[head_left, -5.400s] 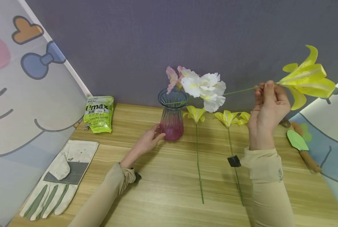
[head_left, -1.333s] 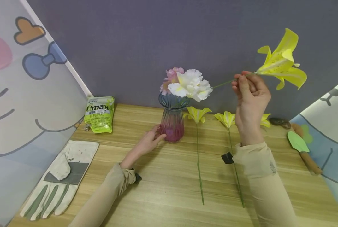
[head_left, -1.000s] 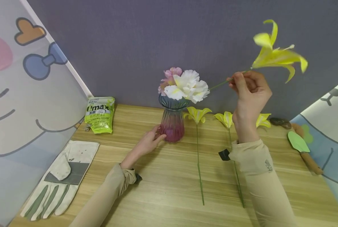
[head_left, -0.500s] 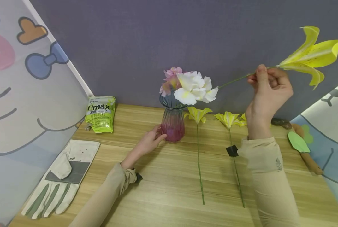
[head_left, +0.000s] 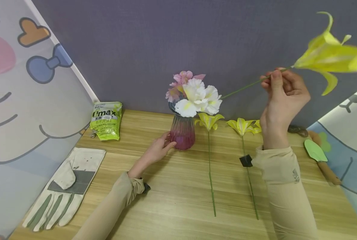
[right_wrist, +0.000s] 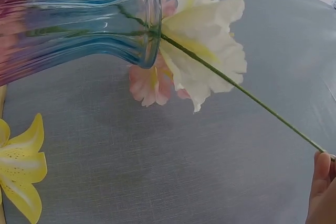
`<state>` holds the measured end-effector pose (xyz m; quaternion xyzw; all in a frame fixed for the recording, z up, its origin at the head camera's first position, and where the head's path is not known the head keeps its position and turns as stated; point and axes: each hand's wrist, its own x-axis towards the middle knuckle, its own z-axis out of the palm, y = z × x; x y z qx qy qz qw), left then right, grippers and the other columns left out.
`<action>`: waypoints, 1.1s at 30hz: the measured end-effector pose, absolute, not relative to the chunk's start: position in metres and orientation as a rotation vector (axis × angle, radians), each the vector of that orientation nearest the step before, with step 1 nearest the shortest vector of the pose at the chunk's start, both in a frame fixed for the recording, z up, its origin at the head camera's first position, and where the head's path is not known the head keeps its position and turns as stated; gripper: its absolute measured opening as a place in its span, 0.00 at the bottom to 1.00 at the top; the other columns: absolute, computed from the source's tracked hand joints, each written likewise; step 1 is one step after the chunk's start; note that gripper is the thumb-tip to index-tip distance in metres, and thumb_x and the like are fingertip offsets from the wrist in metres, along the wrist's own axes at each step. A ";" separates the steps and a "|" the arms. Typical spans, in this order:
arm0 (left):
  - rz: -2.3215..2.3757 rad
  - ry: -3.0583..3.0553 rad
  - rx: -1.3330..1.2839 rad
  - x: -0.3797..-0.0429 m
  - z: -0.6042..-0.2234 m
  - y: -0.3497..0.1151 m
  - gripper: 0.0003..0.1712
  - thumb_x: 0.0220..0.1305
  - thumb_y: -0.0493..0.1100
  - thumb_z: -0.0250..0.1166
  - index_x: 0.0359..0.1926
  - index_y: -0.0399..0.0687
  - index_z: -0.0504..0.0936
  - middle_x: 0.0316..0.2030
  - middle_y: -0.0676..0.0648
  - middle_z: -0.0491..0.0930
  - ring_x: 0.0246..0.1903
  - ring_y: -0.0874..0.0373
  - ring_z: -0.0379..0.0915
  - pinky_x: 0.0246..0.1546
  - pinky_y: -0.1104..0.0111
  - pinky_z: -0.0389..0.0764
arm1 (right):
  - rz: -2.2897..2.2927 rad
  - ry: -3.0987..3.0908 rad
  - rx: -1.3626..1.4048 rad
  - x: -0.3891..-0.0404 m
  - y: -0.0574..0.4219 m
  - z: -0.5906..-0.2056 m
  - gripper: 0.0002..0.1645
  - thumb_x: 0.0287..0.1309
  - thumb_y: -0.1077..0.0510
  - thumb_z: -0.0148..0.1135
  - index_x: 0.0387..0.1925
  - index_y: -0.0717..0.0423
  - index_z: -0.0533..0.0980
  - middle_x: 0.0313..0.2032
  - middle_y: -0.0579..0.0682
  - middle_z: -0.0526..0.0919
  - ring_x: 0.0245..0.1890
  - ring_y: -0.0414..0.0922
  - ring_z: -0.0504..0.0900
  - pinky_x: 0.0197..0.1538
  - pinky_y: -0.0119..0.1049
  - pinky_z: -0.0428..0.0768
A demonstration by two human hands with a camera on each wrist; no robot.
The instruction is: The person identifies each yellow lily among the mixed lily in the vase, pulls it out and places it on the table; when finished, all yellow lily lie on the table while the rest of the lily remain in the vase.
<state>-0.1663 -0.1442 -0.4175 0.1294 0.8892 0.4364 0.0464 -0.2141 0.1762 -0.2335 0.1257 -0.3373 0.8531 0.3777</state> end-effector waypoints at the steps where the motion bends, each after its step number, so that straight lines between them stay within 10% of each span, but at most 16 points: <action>1: 1.334 2.712 0.396 -0.166 -0.417 -0.144 0.37 0.84 0.43 0.60 0.76 0.19 0.58 0.68 0.22 0.72 0.65 0.33 0.76 0.68 0.50 0.79 | 2.178 -0.851 0.325 -0.214 0.176 -0.234 0.10 0.59 0.78 0.73 0.38 0.85 0.79 0.28 0.69 0.84 0.24 0.56 0.86 0.31 0.37 0.89; 33: 1.351 2.681 0.396 -0.165 -0.416 -0.144 0.38 0.83 0.43 0.60 0.78 0.21 0.57 0.70 0.24 0.70 0.67 0.34 0.75 0.69 0.50 0.78 | 2.236 -0.649 0.122 -0.212 0.200 -0.220 0.09 0.60 0.79 0.69 0.38 0.86 0.78 0.26 0.69 0.81 0.21 0.56 0.81 0.28 0.37 0.86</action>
